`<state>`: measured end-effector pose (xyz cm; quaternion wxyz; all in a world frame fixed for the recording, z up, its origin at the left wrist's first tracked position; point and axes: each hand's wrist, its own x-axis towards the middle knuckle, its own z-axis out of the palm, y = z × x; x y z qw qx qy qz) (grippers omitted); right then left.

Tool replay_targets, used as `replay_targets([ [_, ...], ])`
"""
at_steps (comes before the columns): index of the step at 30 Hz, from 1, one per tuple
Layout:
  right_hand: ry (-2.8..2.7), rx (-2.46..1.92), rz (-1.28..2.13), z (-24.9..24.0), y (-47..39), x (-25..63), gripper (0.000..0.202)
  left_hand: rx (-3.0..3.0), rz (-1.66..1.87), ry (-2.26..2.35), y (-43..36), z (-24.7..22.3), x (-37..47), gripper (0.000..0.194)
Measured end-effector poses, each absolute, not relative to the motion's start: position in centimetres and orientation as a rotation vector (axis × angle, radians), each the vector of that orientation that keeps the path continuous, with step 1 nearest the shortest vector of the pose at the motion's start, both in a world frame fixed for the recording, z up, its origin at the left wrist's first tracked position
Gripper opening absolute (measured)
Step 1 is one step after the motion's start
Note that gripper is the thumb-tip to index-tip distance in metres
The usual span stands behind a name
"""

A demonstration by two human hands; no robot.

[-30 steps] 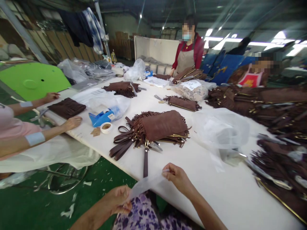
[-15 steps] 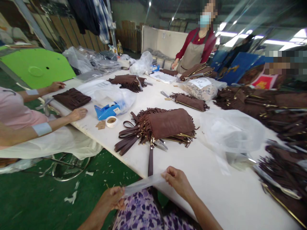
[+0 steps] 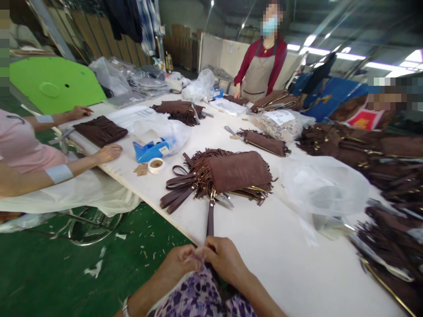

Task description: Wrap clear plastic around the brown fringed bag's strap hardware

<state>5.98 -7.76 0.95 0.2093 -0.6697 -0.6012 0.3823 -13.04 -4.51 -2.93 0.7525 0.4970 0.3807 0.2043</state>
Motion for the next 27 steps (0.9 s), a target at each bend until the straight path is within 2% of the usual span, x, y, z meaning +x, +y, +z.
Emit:
replay_targets([
  [5, -1.422, -2.069, 0.972, -0.2, -6.2, 8.0, 0.027, 0.960, 0.462, 0.908, -5.1, -4.9, -13.1, 0.037],
  [9, -1.447, -2.239, 0.942, -1.8, -4.6, 7.5, 0.028, 0.942, 0.469, 0.959, -4.9, -5.4, -14.3, 0.044],
  [12, -1.383, -2.224, 0.999, -2.6, -3.4, 6.8, 0.021, 0.973, 0.463, 0.970, -4.5, -5.6, -14.9, 0.048],
  [17, -1.293, -2.038, 1.299, -2.1, -2.9, 7.3, 0.027, 1.031, 0.457, 0.967, -4.1, -6.3, -15.7, 0.045],
  [21, -0.902, -1.606, 1.715, -0.5, -3.7, 7.4, 0.033, 1.069, 0.498, 1.012, -4.2, -7.2, -15.7, 0.043],
  [27, -0.632, -1.313, 1.783, 0.8, -4.1, 6.5, 0.040, 1.037, 0.535, 1.052, -4.1, -7.5, -15.2, 0.036],
])
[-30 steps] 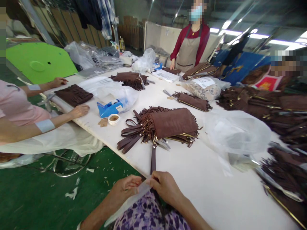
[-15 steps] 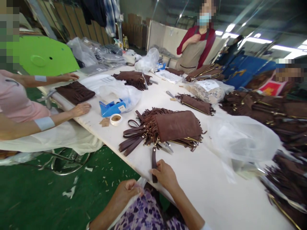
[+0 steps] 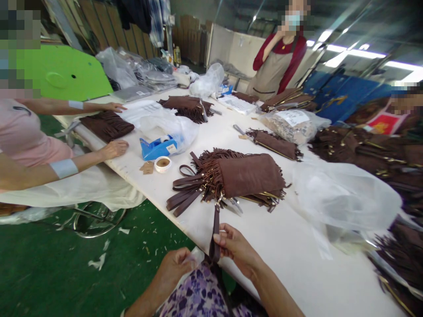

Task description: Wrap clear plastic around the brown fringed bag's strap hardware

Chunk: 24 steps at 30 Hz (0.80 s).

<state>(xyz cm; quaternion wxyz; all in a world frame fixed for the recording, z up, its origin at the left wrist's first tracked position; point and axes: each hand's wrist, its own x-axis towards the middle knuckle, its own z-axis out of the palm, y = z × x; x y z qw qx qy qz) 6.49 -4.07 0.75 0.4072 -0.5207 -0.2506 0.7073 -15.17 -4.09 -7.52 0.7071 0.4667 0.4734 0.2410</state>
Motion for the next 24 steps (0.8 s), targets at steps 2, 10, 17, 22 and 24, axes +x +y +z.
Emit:
replay_targets([
  [2, -0.604, -1.273, 1.781, 0.6, -3.9, 6.2, 0.042, 1.023, 0.531, 1.050, -4.0, -7.2, -15.1, 0.036],
  [10, -0.695, -1.374, 1.622, -0.1, -3.6, 5.7, 0.040, 1.102, 0.484, 1.065, -4.0, -5.3, -14.6, 0.036],
  [17, -0.763, -1.459, 1.522, -0.2, -3.4, 5.5, 0.038, 1.257, 0.444, 1.117, -3.8, -2.8, -14.0, 0.030],
  [22, -0.805, -1.494, 1.479, -0.6, -3.5, 5.4, 0.035, 1.239, 0.438, 1.143, -3.9, -3.0, -13.8, 0.030],
  [24, -0.820, -1.520, 1.447, -0.8, -3.5, 5.4, 0.033, 1.203, 0.442, 1.153, -4.1, -3.6, -13.7, 0.033],
])
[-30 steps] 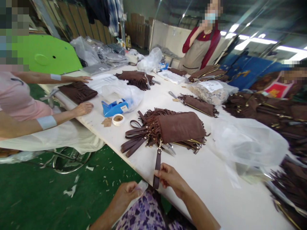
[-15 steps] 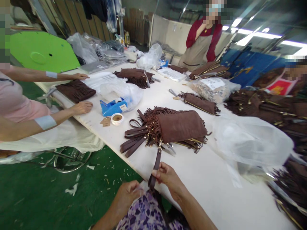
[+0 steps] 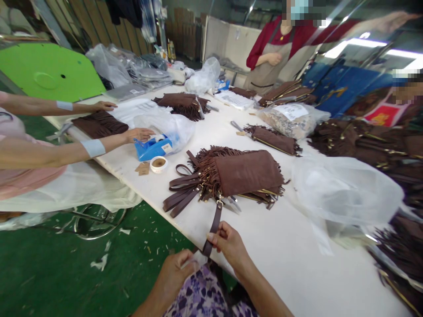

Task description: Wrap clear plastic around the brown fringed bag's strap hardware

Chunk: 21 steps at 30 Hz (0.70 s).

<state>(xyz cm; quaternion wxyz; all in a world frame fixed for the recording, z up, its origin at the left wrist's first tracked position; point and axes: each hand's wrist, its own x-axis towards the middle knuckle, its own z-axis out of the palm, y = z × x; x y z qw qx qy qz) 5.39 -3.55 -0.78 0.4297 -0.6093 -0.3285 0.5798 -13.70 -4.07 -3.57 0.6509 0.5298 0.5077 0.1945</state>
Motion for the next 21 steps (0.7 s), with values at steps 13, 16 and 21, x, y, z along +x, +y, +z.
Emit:
replay_targets([
  [13, -0.884, -1.554, 1.414, -0.9, -3.5, 5.3, 0.028, 1.157, 0.410, 1.159, -4.4, -3.7, -13.3, 0.031],
  [16, -0.861, -1.556, 1.420, -1.1, -3.5, 5.1, 0.028, 1.258, 0.385, 1.172, -4.4, -3.4, -13.2, 0.024],
  [21, -0.797, -1.602, 1.378, -1.1, -3.4, 4.7, 0.029, 1.453, 0.361, 1.235, -4.3, -2.7, -13.2, 0.022],
])
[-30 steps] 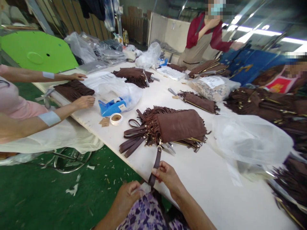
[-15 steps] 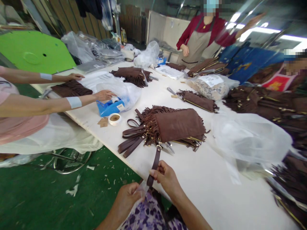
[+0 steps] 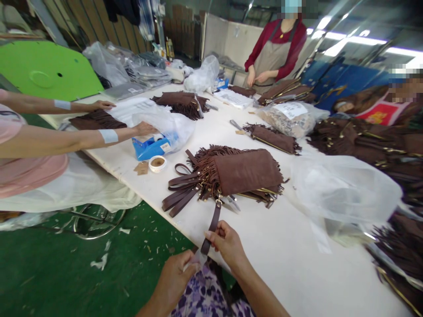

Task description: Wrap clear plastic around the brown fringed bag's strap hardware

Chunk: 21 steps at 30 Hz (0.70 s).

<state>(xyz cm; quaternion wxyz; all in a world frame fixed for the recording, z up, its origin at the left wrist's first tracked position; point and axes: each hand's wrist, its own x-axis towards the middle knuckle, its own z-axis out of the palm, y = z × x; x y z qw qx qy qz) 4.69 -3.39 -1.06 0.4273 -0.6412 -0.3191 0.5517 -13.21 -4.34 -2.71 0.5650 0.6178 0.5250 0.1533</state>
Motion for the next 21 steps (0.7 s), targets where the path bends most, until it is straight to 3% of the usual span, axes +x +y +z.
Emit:
replay_targets([
  [11, -0.946, -1.700, 1.248, -1.9, -3.8, 4.5, 0.023, 1.228, 0.459, 1.219, -5.2, -3.3, -13.0, 0.022],
  [21, -0.739, -1.520, 1.410, -1.9, -3.7, 4.4, 0.032, 0.733, 0.505, 0.983, -5.3, -4.0, -12.0, 0.048],
])
